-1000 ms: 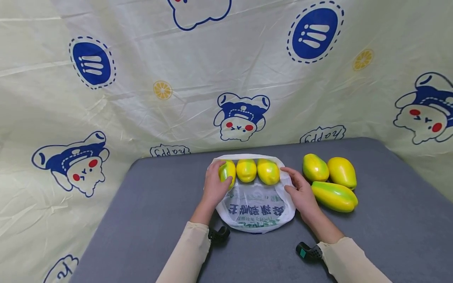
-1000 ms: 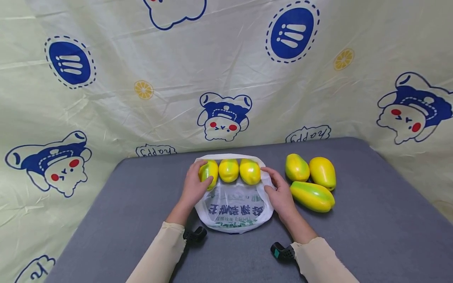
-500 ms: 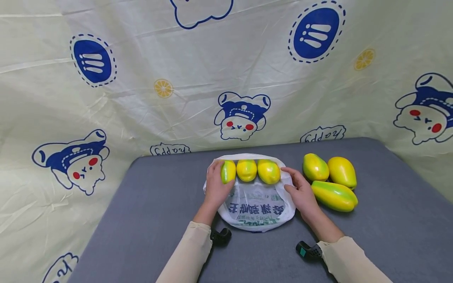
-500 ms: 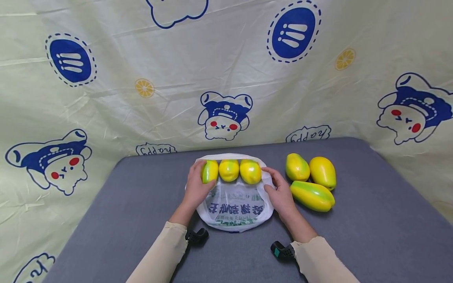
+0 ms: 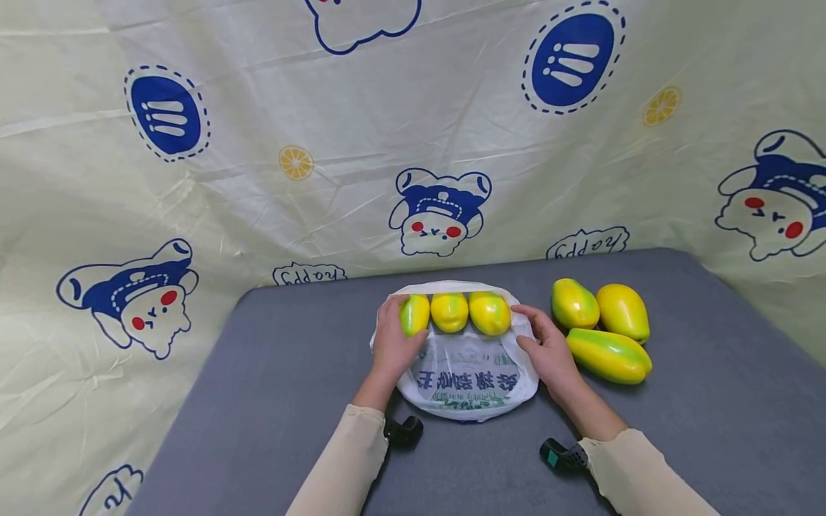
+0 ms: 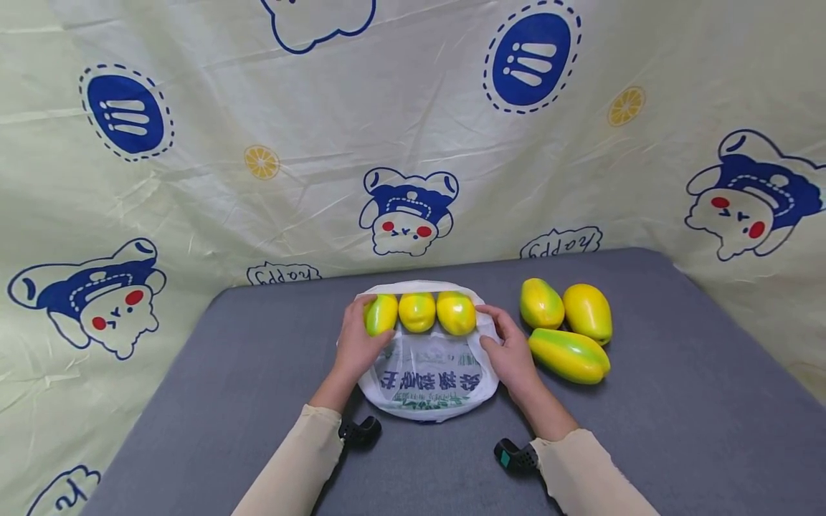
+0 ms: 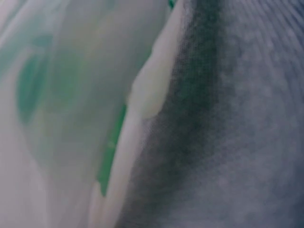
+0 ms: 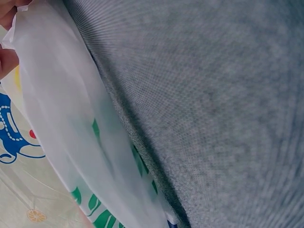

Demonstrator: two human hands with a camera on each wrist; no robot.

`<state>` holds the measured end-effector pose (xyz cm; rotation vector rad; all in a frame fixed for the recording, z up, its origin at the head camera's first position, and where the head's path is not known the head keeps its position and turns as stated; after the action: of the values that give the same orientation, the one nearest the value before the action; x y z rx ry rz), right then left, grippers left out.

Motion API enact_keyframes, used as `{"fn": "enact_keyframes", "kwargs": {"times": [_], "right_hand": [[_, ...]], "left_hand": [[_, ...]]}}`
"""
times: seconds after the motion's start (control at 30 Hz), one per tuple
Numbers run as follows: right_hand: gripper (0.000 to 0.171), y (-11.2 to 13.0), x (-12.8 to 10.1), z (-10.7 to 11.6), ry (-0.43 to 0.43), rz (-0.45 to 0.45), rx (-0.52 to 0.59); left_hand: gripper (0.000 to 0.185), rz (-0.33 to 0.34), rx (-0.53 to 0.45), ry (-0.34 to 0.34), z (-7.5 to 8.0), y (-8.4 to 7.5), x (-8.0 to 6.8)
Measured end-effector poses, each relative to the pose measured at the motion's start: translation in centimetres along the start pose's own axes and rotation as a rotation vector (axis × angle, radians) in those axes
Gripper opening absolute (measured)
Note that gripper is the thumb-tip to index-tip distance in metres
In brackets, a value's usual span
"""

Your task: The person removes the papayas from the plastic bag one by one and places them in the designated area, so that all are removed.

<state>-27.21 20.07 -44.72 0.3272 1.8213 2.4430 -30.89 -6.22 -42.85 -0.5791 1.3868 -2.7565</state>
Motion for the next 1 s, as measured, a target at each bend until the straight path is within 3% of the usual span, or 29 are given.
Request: {"fn": "enact_keyframes", "kwargs": {"times": [0.33,0.8,1.0], "right_hand": [[0.052,0.1,0.2,-0.2,0.005,-0.006,-0.014],[0.053,-0.2,0.2,-0.3,0.019,-0.017,-0.025],[0.052,-0.2,0.1,-0.1,0.015,-0.012,-0.026]], "left_hand": [[0.066,-0.018,-0.023,-0.003,0.1,0.3,0.1],[0.065,0.061,-0.108,-0.006,0.7,0.0,0.1],[0.067,0.107,-0.234,0.009,1.2,-0.5,0.6]]}}
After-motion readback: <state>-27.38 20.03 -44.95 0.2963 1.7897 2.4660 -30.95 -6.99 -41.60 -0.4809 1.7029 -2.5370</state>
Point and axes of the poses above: each hand's wrist, its own x-axis towards the middle knuckle, its own z-axis out of the back of the hand, y = z × x, the point moved 4 cm from there along x, towards the middle knuckle, and after that the axes turned 9 degrees about -y, right-handed, at the moved point
